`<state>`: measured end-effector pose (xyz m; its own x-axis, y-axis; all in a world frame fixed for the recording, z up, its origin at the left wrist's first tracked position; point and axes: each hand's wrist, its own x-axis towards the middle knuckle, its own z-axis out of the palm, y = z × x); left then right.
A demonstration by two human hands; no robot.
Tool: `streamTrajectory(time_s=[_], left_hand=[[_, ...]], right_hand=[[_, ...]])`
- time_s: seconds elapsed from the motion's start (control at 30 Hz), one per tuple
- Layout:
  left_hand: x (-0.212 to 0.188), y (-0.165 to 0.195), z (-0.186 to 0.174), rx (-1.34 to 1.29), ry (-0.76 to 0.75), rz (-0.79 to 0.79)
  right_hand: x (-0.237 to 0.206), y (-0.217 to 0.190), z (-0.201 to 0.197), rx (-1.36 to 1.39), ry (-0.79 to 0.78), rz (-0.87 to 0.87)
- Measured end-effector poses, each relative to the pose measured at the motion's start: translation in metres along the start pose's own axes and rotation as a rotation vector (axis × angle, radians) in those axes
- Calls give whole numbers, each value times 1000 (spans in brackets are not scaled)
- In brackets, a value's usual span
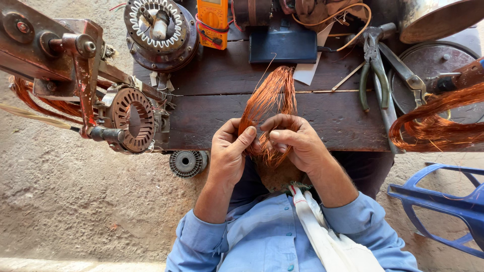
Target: The person holds and manipulates a bundle of copper wire, repeatedly twisting and adjusting it by hand. The workspace contains motor parts, a multimeter, and pliers, but the person does not use any tools during the clip.
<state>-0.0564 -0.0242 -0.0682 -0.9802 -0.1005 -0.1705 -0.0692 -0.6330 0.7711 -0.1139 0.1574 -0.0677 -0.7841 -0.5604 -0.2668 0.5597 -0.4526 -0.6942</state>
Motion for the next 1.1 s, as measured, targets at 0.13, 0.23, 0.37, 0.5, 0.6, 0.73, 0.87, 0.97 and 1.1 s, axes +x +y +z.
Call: streamTrajectory(time_s=[0.13,0.23,0.37,0.5,0.6,0.73,0.87,0.97,1.1], left_hand=[[-1,-2,1,3,-4,3],[-2,-1,-1,14,-12,2],[-6,0,-2,68,-32,1],[-9,0,-2,101,-55,-27],[-10,0,-2,112,-76,-42],[-10,1,-4,109,-79,-39],[-9,1,-4,60,-75,-30],[-6,2,-3,14,-70,-29],[-5,2,-4,-25,-15,-77]], right_hand=[[1,2,2,-28,54,-18],[0,1,0,39,-35,-118],[1,-4,-3,294,-156,-131],[-1,-5,-4,230,-16,-57],[0,-2,-4,121,64,-65],[1,0,-5,85,69,-73],[2,2,-8,44,87,-80],[2,3,-9,65,52,-97],[0,1,-9,62,38,-102]])
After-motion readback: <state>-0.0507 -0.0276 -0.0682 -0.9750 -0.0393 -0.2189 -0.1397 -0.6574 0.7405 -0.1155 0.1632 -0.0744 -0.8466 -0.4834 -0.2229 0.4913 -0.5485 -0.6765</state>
